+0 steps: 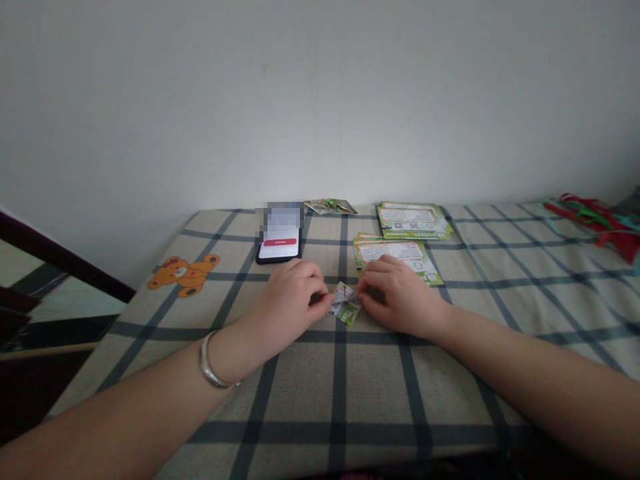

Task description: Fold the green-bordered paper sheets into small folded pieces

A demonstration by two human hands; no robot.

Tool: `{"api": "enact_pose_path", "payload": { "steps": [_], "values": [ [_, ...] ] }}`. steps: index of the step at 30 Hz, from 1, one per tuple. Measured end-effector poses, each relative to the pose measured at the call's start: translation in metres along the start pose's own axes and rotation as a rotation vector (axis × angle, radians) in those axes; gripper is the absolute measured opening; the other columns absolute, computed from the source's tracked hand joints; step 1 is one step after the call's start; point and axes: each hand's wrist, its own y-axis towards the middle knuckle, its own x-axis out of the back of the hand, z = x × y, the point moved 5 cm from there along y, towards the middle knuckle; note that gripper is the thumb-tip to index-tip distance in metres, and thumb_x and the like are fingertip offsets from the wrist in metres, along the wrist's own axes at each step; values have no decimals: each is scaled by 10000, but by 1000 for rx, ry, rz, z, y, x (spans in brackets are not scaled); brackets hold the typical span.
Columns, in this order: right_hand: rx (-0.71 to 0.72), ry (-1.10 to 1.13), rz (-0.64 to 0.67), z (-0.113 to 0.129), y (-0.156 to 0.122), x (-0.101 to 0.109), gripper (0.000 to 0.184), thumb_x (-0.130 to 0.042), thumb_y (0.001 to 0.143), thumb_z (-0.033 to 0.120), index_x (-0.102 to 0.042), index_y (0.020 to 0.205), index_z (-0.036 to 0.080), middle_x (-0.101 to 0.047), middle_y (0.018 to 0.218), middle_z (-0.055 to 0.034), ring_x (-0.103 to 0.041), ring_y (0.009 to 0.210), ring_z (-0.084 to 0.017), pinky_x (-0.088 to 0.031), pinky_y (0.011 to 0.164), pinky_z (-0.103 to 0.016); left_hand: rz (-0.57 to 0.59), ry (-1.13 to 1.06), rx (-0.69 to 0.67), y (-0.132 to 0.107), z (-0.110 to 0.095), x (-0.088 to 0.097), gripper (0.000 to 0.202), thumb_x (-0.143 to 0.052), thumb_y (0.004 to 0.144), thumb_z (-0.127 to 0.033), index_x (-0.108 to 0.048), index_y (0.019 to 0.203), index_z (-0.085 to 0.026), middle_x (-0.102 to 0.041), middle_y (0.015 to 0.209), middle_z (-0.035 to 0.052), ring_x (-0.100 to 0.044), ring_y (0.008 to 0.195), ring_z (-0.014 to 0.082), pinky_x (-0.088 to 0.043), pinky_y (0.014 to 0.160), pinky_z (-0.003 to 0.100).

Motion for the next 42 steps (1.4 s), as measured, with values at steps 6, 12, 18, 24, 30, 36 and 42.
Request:
{"api": "enact_pose_path", "payload": {
  "steps": [6,12,18,24,30,36,42],
  "values": [
    [-30,46,-122,-5,-4,2,67,-616,827,200,-635,890,184,-673,786,-19,-568,809,-184,-416,731,-286,-16,-45,21,1,2,-2,225,-596,853,-259,-641,655,-163,-569,840,39,-513,862,187,-444,783,354],
    [22,1,-108,-5,-3,1,83,-604,860,188,-682,870,216,-694,777,-3,-563,778,-177,-405,718,-285,-48,-26,30,2,5,-7,203,-612,830,-254,-647,649,-167,-563,864,45,-494,900,204,-440,823,383],
    [21,-33,-108,-5,-2,-2,114,-607,878,242,-719,897,238,-708,794,-2,-539,785,-189,-365,743,-318,-65,20,19,1,4,-8,161,-604,816,-219,-631,668,-164,-552,893,49,-476,943,217,-443,856,399],
    [32,-132,-106,1,-4,1,135,-600,893,302,-727,935,284,-703,798,3,-517,807,-201,-307,721,-337,-50,100,-8,1,-1,-7,127,-568,839,-214,-627,745,-153,-540,936,69,-482,957,232,-451,868,414],
    [72,-251,-89,8,-5,2,147,-584,902,299,-720,955,275,-682,785,-15,-488,801,-201,-274,699,-344,-88,65,2,0,1,-7,89,-586,822,-196,-612,898,-157,-559,987,71,-519,946,224,-471,852,408],
    [107,-227,-80,7,-6,-2,155,-573,896,288,-711,962,258,-666,804,-19,-497,812,-201,-308,722,-340,-43,-13,-88,5,0,-9,68,-581,849,-165,-642,877,-180,-633,990,41,-532,1002,209,-454,912,391],
    [163,-147,-73,6,-5,-3,212,-504,940,280,-703,970,214,-679,928,-42,-532,881,-199,-389,780,-330,-55,10,-155,4,-6,-4,133,-557,887,-178,-678,831,-172,-683,984,39,-529,1055,218,-460,941,392]
  ]
}}
